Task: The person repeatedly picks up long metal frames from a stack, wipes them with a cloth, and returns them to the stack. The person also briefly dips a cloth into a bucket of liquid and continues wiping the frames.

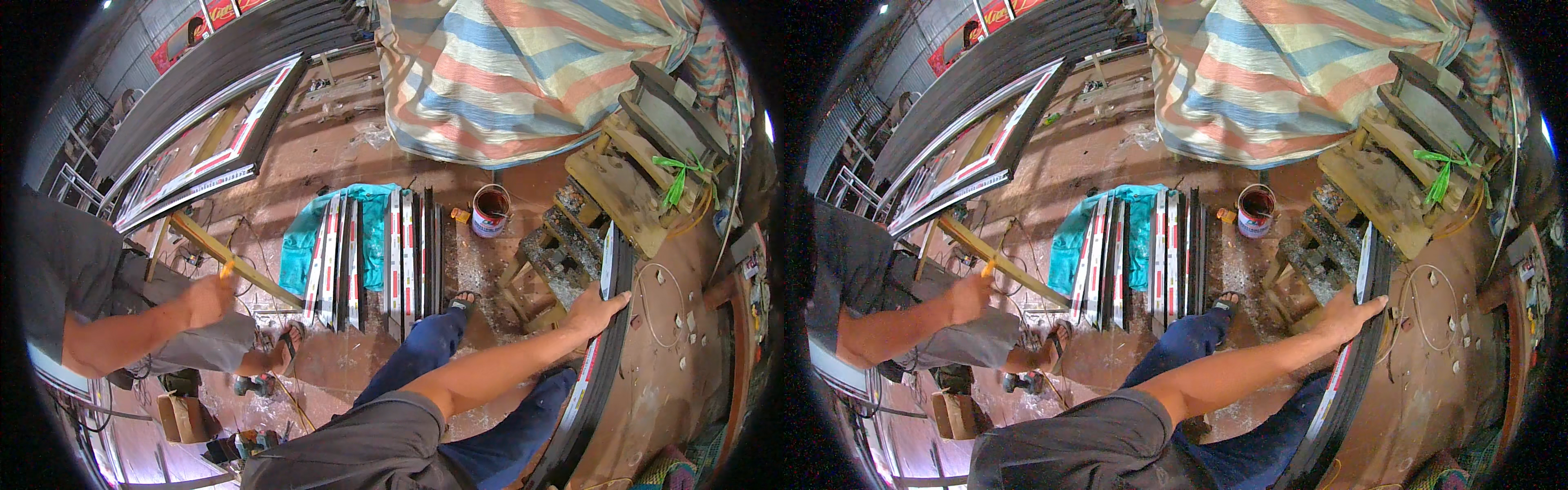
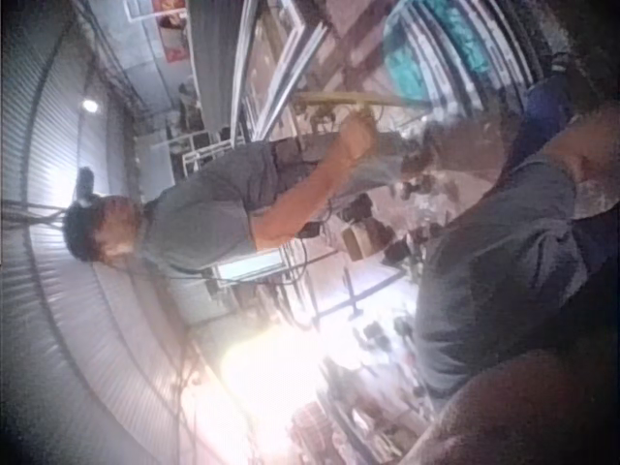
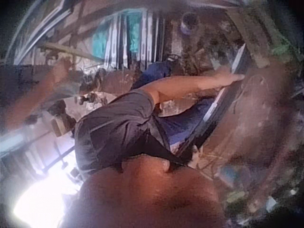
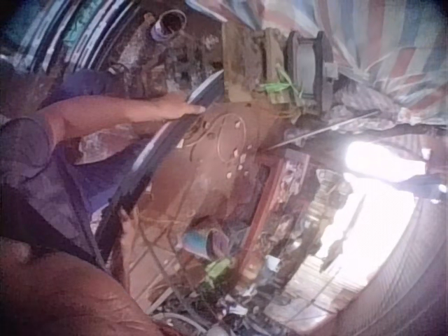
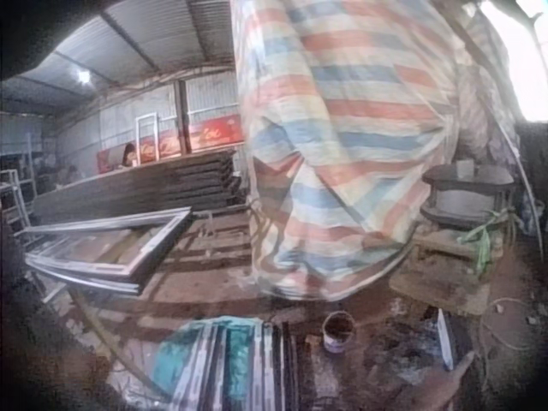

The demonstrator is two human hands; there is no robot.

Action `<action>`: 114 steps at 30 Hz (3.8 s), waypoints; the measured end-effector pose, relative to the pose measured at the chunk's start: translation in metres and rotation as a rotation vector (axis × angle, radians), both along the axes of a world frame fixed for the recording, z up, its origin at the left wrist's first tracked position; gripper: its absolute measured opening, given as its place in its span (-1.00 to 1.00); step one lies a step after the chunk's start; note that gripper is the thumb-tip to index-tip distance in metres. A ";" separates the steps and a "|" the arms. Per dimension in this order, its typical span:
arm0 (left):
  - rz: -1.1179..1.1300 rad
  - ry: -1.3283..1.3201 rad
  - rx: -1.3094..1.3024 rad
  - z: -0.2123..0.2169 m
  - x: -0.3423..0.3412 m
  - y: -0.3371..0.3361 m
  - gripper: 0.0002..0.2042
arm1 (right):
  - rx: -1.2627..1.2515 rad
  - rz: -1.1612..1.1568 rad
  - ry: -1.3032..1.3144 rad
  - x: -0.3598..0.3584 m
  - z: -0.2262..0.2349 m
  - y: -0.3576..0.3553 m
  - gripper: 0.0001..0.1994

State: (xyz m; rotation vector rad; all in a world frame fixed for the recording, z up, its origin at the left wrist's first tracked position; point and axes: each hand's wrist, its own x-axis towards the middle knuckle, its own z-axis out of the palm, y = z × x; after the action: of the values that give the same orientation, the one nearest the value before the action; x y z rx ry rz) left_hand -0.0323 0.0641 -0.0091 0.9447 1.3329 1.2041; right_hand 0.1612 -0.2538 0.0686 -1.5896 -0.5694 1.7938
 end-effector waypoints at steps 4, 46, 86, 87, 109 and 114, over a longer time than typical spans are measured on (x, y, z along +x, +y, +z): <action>0.019 0.028 0.038 -0.001 0.000 0.002 -0.32 | 0.028 0.030 -0.073 0.001 0.005 -0.001 -0.39; -0.453 -0.319 -0.489 -0.267 -0.126 -0.289 -0.37 | -0.148 -0.052 -0.008 0.001 -0.054 -0.037 -0.37; 0.725 0.027 -0.084 -0.261 -0.410 -0.358 -0.41 | -0.228 0.267 -0.096 -0.097 -0.352 0.061 -0.43; 0.773 0.064 -0.121 -0.281 -0.416 -0.359 -0.38 | -0.156 0.441 -0.202 -0.096 -0.366 0.061 -0.43; 0.767 1.036 -0.781 -0.487 -0.603 -0.272 -0.05 | -0.416 0.444 -0.314 -0.140 -0.410 0.111 -0.53; 0.667 1.146 -1.162 -0.515 -0.621 -0.263 -0.23 | -0.414 0.416 -0.294 -0.141 -0.410 0.113 -0.51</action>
State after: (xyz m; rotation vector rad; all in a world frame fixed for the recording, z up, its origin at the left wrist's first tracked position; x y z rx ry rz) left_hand -0.6533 -0.1994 -0.5241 0.2142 2.9133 -0.0216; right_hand 0.0202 -0.1404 -0.3409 -2.1673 -0.7426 2.0930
